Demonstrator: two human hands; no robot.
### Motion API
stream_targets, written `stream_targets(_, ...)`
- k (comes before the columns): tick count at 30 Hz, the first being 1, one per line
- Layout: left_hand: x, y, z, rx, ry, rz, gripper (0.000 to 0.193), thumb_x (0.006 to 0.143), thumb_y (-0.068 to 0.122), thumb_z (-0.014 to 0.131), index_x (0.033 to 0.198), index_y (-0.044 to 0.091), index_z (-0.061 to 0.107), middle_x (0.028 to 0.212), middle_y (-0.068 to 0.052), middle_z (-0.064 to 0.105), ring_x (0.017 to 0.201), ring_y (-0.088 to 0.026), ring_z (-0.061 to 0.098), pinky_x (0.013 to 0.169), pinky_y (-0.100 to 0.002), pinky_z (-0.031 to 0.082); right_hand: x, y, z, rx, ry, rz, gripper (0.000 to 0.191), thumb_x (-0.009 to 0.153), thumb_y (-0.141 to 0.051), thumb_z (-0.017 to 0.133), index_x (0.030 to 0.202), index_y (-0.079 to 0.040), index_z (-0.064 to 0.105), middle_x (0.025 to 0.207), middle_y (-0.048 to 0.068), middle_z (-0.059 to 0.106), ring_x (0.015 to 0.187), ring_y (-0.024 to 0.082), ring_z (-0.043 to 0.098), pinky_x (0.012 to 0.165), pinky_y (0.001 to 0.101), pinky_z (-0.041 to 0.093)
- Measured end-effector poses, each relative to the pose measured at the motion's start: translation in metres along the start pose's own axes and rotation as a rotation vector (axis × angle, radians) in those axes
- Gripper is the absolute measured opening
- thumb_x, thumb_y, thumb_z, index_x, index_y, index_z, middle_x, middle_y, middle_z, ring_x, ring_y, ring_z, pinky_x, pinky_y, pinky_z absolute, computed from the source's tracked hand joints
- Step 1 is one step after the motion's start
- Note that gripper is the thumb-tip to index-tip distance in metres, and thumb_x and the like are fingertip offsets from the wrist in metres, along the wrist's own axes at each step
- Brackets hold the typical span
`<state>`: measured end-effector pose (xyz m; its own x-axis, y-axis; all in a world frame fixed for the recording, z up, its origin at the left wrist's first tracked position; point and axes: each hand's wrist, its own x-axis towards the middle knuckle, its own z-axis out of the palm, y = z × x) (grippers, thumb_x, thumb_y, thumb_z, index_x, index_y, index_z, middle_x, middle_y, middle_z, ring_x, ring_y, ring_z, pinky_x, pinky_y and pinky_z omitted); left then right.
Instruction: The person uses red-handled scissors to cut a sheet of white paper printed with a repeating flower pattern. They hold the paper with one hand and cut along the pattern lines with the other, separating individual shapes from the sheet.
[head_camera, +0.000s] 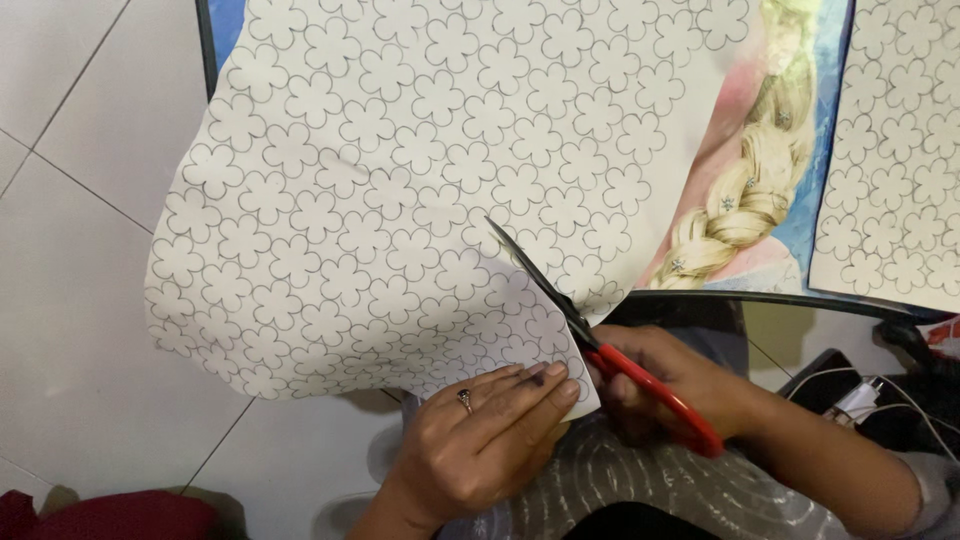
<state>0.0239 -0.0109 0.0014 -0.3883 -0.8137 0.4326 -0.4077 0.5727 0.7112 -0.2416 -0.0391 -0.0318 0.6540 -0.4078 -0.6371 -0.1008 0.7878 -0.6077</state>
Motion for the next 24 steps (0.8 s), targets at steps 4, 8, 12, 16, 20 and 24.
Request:
stream_targets(4,-0.001,0.000,0.000,-0.003,-0.009,-0.002,0.029,0.090,0.008,0.083,0.117,-0.001,0.075,0.115,-0.014,0.076,0.103,-0.023,0.078,0.092,-0.037,0.060,0.002,0.004,-0.002,-0.004,-0.019,-0.012,0.052,0.087,-0.052,0.071,0.105,-0.004,0.057,0.070,0.001,0.054,0.056,0.011,0.051,0.048,0.0275,0.044)
stream_targets(8,-0.002,0.000,-0.002,-0.007,-0.009,-0.004,0.030,0.090,0.009,0.083,0.117,0.000,0.075,0.114,-0.014,0.076,0.103,-0.023,0.078,0.092,-0.037,0.060,0.001,-0.003,-0.005,-0.012,-0.043,-0.017,0.050,0.091,-0.050,0.072,0.097,-0.003,0.054,0.069,0.001,0.052,0.055,0.010,0.047,0.047,0.0268,0.039)
stream_targets(12,-0.004,-0.003,-0.005,0.000,-0.037,0.022,0.031,0.090,0.009,0.083,0.118,-0.001,0.075,0.115,-0.015,0.076,0.103,-0.023,0.078,0.092,-0.037,0.060,0.001,-0.029,-0.017,-0.376,-0.048,-0.099,0.042,0.094,-0.046,0.071,0.095,-0.005,0.062,0.075,-0.003,0.056,0.065,0.007,0.051,0.052,0.0253,0.043)
stream_targets(16,-0.004,-0.005,-0.008,0.013,-0.028,0.027,0.030,0.090,0.009,0.083,0.118,0.000,0.075,0.114,-0.012,0.076,0.103,-0.022,0.078,0.094,-0.036,0.065,-0.002,-0.053,-0.019,-0.430,0.042,0.227,0.041,0.081,-0.042,0.073,0.086,-0.004,0.060,0.060,0.000,0.049,0.051,0.012,0.043,0.044,0.0315,0.035)
stream_targets(20,-0.001,-0.009,-0.008,-0.010,-0.015,0.036,0.031,0.092,0.011,0.084,0.119,0.001,0.074,0.112,-0.012,0.076,0.101,-0.021,0.078,0.093,-0.036,0.062,0.001,-0.075,-0.021,-0.710,0.062,0.268,0.045,0.080,-0.051,0.066,0.087,-0.006,0.066,0.059,0.000,0.057,0.053,0.012,0.048,0.047,0.0328,0.040)
stream_targets(24,0.000,-0.009,-0.009,-0.013,-0.014,0.035,0.031,0.093,0.013,0.084,0.120,0.001,0.074,0.111,-0.011,0.076,0.101,-0.020,0.078,0.092,-0.035,0.060,0.002,-0.090,-0.019,-0.853,-0.033,0.161,0.048,0.087,-0.057,0.072,0.100,-0.010,0.072,0.067,-0.003,0.065,0.062,0.009,0.049,0.051,0.0323,0.046)
